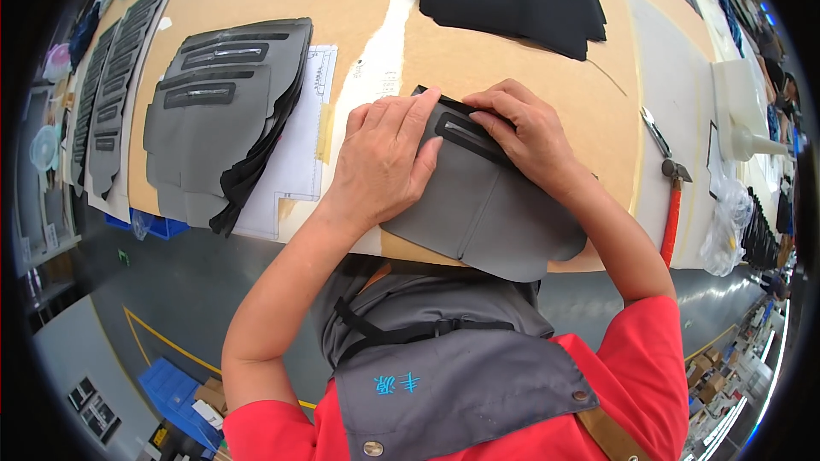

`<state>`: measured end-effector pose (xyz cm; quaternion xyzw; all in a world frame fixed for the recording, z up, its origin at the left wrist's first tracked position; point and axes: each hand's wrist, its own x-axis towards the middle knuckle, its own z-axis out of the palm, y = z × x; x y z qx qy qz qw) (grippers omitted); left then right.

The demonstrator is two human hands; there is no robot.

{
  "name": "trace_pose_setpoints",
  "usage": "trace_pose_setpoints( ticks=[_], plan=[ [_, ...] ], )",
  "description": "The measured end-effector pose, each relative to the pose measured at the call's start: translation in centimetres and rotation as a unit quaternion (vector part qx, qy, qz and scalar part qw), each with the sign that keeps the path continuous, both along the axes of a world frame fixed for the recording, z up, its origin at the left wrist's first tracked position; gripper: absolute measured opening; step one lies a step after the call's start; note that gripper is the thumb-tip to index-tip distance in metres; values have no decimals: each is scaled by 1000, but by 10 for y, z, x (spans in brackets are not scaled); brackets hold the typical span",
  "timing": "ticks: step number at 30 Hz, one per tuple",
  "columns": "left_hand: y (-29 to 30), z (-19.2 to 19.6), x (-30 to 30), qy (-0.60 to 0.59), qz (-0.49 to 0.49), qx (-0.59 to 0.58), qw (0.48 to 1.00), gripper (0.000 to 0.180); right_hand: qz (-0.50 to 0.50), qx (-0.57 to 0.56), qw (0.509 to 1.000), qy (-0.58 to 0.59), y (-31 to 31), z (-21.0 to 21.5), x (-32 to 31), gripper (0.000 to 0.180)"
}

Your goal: Manually assembling and hammering leather components for an accessory or bag.

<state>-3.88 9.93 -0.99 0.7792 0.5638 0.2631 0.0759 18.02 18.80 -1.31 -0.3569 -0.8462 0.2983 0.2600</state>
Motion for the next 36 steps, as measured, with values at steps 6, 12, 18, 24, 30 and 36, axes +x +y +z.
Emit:
trace_pose_setpoints(
  ticks=[6, 12, 18, 24, 30, 36],
  plan=[
    [6, -5, 13, 44, 34, -1, 998, 43, 35, 140, 989, -9, -1, -12, 2, 29],
    [9, -9, 14, 57, 14, 58, 997, 35, 28, 169, 985, -9, -3, -18, 2, 34],
    [7, -3, 17, 60, 7, 38, 997, 37, 70, 233, 968, -61, -4, -9, 5, 31],
    [6, -7, 25, 47, 5, 41, 998, 37, -21, 12, 1000, -15, -11, -8, 19, 33],
    [2, -5, 31, 71, 3, 49, 996, 39, 80, 239, 965, -76, -11, -8, 23, 27],
    [1, -5, 37, 51, -15, 34, 998, 39, -25, 12, 999, -17, -21, -3, 31, 30]
  ],
)
